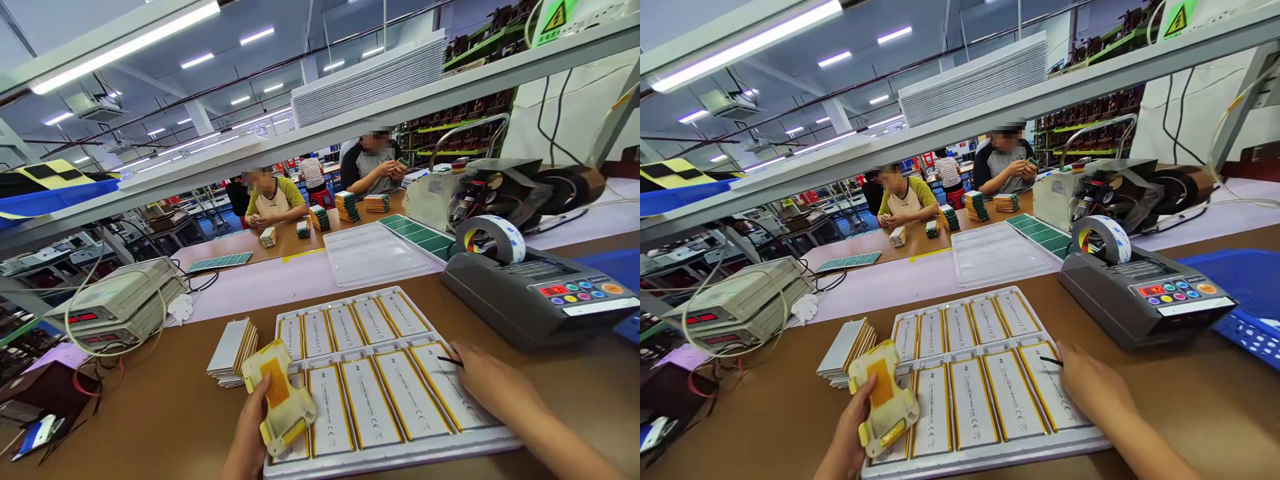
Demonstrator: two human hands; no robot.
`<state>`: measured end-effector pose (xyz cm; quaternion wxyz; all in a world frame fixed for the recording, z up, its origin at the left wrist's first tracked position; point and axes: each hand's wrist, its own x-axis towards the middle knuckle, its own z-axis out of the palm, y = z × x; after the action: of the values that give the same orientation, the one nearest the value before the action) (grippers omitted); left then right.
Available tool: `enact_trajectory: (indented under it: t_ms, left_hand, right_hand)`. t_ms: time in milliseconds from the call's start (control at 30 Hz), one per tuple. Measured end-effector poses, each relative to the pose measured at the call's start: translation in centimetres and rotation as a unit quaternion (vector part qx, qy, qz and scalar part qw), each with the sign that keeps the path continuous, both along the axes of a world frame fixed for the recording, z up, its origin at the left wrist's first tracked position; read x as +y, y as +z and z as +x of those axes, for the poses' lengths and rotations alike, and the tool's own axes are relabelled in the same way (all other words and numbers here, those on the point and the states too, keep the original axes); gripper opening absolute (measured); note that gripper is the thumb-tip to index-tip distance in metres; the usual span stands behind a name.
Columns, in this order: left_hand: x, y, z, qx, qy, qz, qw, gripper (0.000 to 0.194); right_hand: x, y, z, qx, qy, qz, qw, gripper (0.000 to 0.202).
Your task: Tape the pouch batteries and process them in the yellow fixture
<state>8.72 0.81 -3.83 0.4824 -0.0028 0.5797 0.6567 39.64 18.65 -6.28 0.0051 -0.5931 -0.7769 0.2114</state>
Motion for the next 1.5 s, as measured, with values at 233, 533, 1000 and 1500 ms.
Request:
enact_trajectory:
  t_ms: [233, 533, 1000, 1500]
  left_hand:
    - [1.6, -0.6, 2.6, -0.040, -0.045, 0.064, 0.996, 0.040]
    - [4.5, 2.8, 1.8, -0.009, -0.043, 0.157, 0.987, 0.042]
    - [7.5, 0.0, 1.8, -0.109, -0.160, 0.155, 0.969, 0.043]
    - [8.2, 0.0, 1.6, -0.067, -0.136, 0.087, 0.985, 0.047]
  right_hand:
    - [1.7, -1.5, 2.9, -0.034, -0.021, -0.004, 0.999, 0.017]
    - [2.2, 1.9, 5.2, 0.064, 0.035, 0.018, 0.997, 0.036]
    - [3.8, 6.3, 6.7, 0.118, -0.097, 0.285, 0.946, 0.028]
    - [6.6, 6.1, 14.3, -0.105, -0.119, 0.342, 0.926, 0.046]
